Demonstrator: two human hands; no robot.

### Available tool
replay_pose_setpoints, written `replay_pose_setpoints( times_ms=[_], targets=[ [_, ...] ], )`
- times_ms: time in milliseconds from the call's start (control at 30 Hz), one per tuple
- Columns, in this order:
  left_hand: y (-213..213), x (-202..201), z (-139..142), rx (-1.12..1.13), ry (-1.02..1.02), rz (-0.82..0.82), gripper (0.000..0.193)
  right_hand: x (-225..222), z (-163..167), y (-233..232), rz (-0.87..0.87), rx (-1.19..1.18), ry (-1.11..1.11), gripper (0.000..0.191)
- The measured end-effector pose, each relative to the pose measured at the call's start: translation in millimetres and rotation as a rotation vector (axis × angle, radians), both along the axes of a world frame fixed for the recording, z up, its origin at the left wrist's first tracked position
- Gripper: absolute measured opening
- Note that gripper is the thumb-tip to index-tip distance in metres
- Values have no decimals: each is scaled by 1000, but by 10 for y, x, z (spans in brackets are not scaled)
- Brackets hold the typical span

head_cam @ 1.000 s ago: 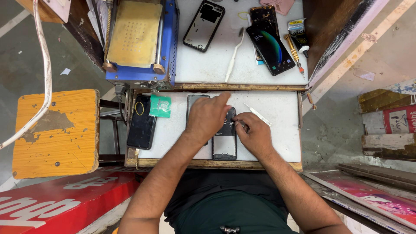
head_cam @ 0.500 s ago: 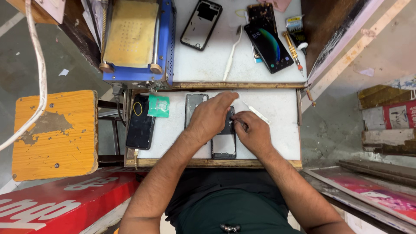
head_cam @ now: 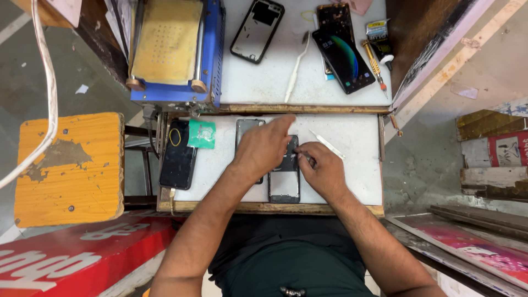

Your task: The person uses a green plastic pry tool to separate the back cover from a smartphone, then uses a red-handled screwdriver to remove screws from the internal frame. The back cover is set aside and the phone remains open on the workbench.

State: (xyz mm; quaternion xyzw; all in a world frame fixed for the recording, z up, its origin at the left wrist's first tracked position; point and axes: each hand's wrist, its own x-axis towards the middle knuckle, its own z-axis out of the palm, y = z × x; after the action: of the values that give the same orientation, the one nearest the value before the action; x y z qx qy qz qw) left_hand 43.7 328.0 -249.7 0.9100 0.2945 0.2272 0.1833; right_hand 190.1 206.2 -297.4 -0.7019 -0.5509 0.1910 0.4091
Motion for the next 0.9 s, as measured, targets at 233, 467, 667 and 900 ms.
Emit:
replay_pose_setpoints(
  times_ms=[233,467,667,900],
  targets=[
    [-30,-67,-86,97,-217,159,35,-7,46,-4,2,0,21,18],
    [-180,-180,-161,-18,-230,147,41,12,16,19,11,-71,32,26],
    [-226,-226,-262,-233,-349,97,48,57,-83,-13,48,14,98,13],
    [-9,-367,-388,-382,-541,207,50,71,-161,-13,-11,-52,318,11]
  ],
)
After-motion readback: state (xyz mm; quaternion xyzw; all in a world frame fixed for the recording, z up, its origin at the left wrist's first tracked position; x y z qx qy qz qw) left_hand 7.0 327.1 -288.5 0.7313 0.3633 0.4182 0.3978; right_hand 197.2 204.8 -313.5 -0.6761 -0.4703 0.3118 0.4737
